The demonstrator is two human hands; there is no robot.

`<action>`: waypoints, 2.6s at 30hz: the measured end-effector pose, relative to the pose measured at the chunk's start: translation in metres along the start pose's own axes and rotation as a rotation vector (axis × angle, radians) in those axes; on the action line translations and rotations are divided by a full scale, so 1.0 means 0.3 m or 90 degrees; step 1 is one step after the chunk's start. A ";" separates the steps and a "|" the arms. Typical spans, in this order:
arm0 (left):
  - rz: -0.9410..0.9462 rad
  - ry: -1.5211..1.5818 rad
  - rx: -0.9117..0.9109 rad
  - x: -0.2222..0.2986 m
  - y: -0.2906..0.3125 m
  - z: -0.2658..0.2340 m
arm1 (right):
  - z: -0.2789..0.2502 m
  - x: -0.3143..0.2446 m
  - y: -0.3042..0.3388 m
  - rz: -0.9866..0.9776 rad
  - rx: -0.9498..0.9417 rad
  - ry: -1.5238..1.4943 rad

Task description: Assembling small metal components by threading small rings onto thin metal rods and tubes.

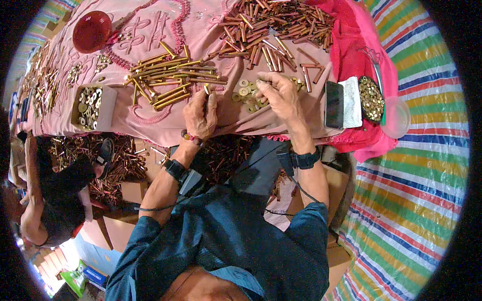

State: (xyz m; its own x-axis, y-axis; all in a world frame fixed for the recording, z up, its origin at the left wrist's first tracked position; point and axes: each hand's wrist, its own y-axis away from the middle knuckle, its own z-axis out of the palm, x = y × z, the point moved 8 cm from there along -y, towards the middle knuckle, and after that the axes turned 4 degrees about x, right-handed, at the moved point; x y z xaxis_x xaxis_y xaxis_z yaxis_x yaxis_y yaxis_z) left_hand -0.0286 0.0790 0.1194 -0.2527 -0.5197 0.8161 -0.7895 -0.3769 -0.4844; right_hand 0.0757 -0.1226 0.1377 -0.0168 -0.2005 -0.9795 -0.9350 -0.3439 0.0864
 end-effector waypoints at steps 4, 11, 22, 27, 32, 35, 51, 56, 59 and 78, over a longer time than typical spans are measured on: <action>0.037 0.013 0.030 0.004 -0.002 0.001 | 0.023 -0.010 -0.007 -0.081 0.020 0.064; -0.012 0.026 0.005 0.010 0.000 -0.008 | -0.020 -0.068 -0.039 -0.180 0.161 0.403; 0.049 -0.039 -0.009 0.024 -0.003 -0.002 | -0.447 0.097 -0.157 0.043 0.267 0.717; 0.000 -0.019 -0.003 -0.001 0.010 -0.005 | -0.447 0.098 -0.159 -0.040 0.281 0.456; 0.030 -0.024 0.016 0.021 -0.001 -0.003 | -0.196 -0.098 -0.054 -0.057 0.212 0.017; 0.014 0.012 -0.006 0.005 0.006 0.004 | -0.021 -0.168 -0.027 -0.132 0.209 -0.059; 0.065 0.011 -0.005 0.009 0.009 0.001 | 0.219 -0.306 0.031 -0.364 0.158 0.077; 0.063 0.004 0.010 0.014 0.013 -0.001 | 0.281 -0.340 0.058 -0.468 0.120 0.175; 0.015 -0.022 -0.006 -0.021 0.020 -0.006 | 0.345 -0.337 0.091 -0.571 0.031 0.315; 0.040 -0.033 0.051 -0.003 0.010 -0.007 | -0.163 -0.023 0.113 -0.164 0.251 0.495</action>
State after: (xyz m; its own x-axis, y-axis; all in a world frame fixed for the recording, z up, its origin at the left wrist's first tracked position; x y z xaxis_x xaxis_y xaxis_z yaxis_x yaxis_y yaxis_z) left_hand -0.0318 0.0799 0.1180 -0.2690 -0.5827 0.7669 -0.7257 -0.4009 -0.5591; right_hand 0.0614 -0.1777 0.1563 0.3195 -0.7723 -0.5491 -0.9325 -0.1533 -0.3269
